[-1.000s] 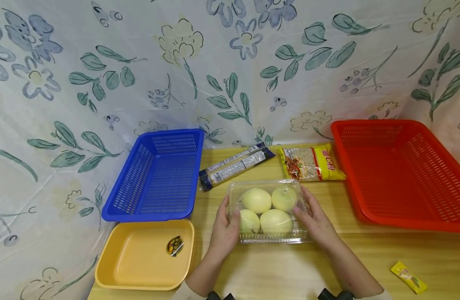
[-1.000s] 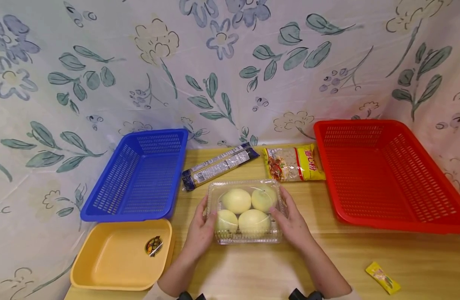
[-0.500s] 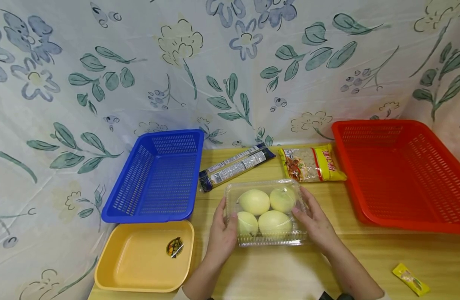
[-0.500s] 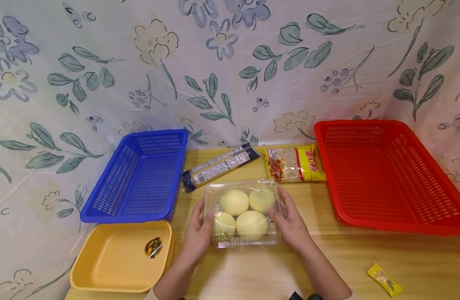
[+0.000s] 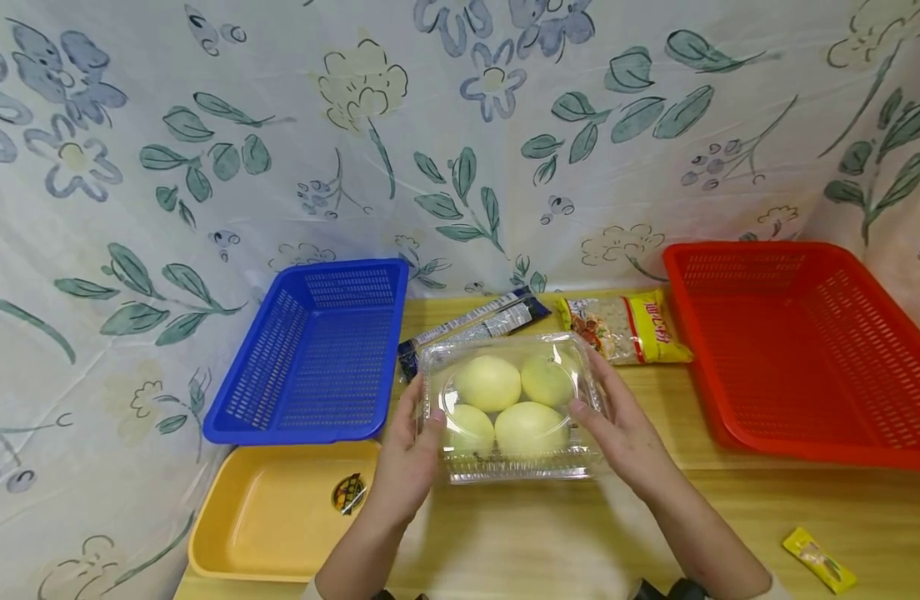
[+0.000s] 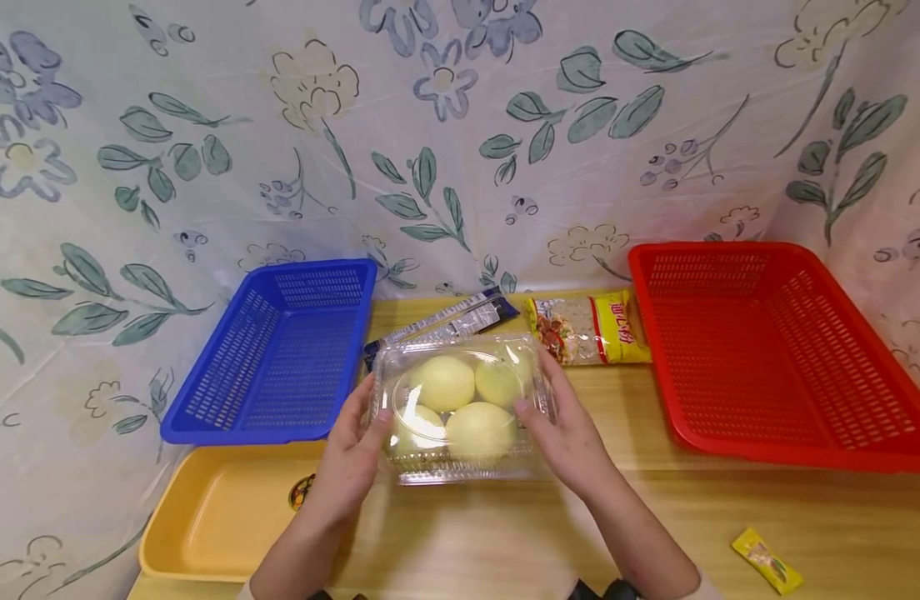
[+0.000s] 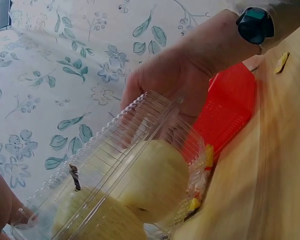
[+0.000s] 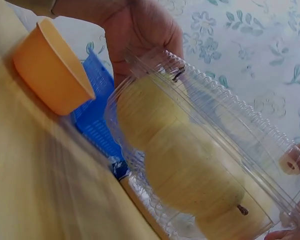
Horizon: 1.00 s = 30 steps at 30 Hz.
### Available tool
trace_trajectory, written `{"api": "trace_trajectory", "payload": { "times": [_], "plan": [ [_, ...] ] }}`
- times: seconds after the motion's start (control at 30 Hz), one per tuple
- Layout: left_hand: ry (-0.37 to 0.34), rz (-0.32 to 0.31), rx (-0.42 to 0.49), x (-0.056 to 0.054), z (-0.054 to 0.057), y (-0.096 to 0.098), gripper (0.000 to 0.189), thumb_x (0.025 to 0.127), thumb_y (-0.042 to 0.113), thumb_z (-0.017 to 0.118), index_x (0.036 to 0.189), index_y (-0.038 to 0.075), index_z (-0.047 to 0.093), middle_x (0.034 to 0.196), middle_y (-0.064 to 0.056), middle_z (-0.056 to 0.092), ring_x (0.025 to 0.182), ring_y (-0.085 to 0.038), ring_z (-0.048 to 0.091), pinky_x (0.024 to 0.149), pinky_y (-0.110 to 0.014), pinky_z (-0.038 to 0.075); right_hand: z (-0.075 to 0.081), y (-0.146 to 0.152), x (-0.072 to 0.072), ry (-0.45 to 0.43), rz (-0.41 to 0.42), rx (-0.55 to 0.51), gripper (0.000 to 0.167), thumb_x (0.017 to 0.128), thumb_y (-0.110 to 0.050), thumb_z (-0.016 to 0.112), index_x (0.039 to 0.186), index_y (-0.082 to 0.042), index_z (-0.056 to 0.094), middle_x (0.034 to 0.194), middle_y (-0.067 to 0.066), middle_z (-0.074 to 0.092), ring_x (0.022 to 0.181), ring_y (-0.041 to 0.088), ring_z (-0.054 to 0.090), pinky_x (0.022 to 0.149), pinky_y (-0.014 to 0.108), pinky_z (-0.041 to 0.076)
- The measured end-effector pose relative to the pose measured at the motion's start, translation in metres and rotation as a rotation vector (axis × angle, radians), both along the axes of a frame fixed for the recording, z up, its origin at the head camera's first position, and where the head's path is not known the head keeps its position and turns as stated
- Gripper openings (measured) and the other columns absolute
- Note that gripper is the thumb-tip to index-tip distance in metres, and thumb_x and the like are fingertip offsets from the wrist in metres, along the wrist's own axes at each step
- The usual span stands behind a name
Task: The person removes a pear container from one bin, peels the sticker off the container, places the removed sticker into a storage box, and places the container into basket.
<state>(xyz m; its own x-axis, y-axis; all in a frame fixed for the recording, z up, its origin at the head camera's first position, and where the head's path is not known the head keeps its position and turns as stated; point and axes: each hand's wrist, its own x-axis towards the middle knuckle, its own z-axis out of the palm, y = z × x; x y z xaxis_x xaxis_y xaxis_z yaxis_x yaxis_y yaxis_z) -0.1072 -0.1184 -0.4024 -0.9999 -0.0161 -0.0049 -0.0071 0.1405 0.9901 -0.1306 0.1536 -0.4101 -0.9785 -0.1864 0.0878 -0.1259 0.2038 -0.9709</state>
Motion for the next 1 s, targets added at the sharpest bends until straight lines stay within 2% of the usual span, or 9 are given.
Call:
{"api": "trace_trajectory", "payload": {
  "times": [0.07,0.13,0.2,0.3,0.47,0.53,0.6,0.77,1.0],
  "plan": [
    [0.007,-0.006,0.001,-0.002,0.007,-0.008,0.061,0.108,0.016,0.047,0.163,0.010,0.020,0.171,-0.013,0.015,0.158,-0.036,0.012,0.125,-0.059,0.016,0.008,-0.005,-0.001,0.012,0.008,0.010,0.074,0.104,-0.020,0.058,0.165,-0.024,0.016,0.171,0.017,0.013,0.156,0.047,0.011,0.120,0.073,0.012],
    [-0.009,-0.010,0.019,-0.002,0.015,-0.017,0.061,0.108,0.015,0.047,0.163,0.011,0.021,0.165,-0.019,0.027,0.143,-0.030,0.046,0.118,-0.049,0.039,0.016,-0.011,-0.001,0.015,0.019,0.027,0.075,0.104,-0.021,0.058,0.165,-0.025,0.015,0.172,0.015,0.013,0.157,0.044,0.013,0.121,0.069,0.014],
    [-0.038,-0.015,0.050,-0.002,0.023,-0.027,0.059,0.108,0.014,0.046,0.162,0.014,0.022,0.158,-0.021,0.035,0.105,-0.024,0.067,0.090,-0.039,0.060,0.023,-0.018,-0.002,0.020,0.036,0.039,0.075,0.104,-0.021,0.058,0.165,-0.025,0.014,0.172,0.014,0.013,0.157,0.043,0.015,0.122,0.065,0.017],
    [-0.060,-0.002,0.058,-0.003,0.034,-0.043,0.057,0.108,0.013,0.045,0.162,0.015,0.025,0.147,-0.020,0.043,0.069,-0.011,0.054,0.055,-0.026,0.052,0.030,-0.029,-0.003,0.031,0.061,0.061,0.077,0.104,-0.025,0.059,0.166,-0.026,0.013,0.171,0.014,0.015,0.155,0.043,0.023,0.120,0.060,0.026],
    [-0.079,0.003,-0.026,-0.007,0.050,-0.072,0.057,0.110,0.019,0.044,0.163,0.016,0.022,0.163,-0.014,0.031,0.120,-0.023,0.054,0.085,-0.022,0.051,0.041,-0.050,-0.007,0.011,0.101,0.103,0.081,0.104,-0.036,0.060,0.166,-0.030,0.009,0.172,0.013,0.010,0.153,0.046,0.024,0.114,0.059,0.035],
    [-0.089,0.000,-0.039,-0.008,0.055,-0.084,0.058,0.110,0.021,0.043,0.164,0.016,0.020,0.167,-0.013,0.025,0.138,-0.029,0.044,0.101,-0.027,0.049,0.045,-0.060,-0.010,0.001,0.124,0.110,0.082,0.103,-0.038,0.060,0.165,-0.031,0.008,0.173,0.010,0.007,0.154,0.046,0.022,0.114,0.060,0.034],
    [-0.092,-0.003,-0.040,-0.010,0.059,-0.098,0.060,0.110,0.022,0.043,0.164,0.014,0.018,0.170,-0.014,0.018,0.152,-0.031,0.027,0.118,-0.038,0.038,0.048,-0.070,-0.014,-0.005,0.150,0.111,0.082,0.102,-0.038,0.061,0.165,-0.034,0.007,0.173,0.008,0.006,0.153,0.047,0.023,0.114,0.060,0.036],
    [-0.102,0.004,-0.030,-0.014,0.063,-0.138,0.062,0.111,0.021,0.042,0.165,0.011,0.014,0.172,-0.014,0.005,0.159,-0.035,0.002,0.127,-0.061,0.005,0.053,-0.098,-0.020,0.000,0.217,0.100,0.085,0.101,-0.038,0.063,0.165,-0.034,0.008,0.172,0.006,0.009,0.151,0.044,0.030,0.113,0.059,0.041],
    [-0.190,0.034,-0.122,-0.024,0.062,-0.193,0.065,0.110,0.035,0.045,0.166,0.022,0.015,0.173,-0.013,0.001,0.157,-0.039,0.006,0.127,-0.055,0.019,0.055,-0.140,-0.028,-0.020,0.276,0.107,0.088,0.098,-0.037,0.068,0.165,-0.030,0.013,0.171,0.005,0.017,0.151,0.036,0.036,0.114,0.050,0.044]
  ]
}}
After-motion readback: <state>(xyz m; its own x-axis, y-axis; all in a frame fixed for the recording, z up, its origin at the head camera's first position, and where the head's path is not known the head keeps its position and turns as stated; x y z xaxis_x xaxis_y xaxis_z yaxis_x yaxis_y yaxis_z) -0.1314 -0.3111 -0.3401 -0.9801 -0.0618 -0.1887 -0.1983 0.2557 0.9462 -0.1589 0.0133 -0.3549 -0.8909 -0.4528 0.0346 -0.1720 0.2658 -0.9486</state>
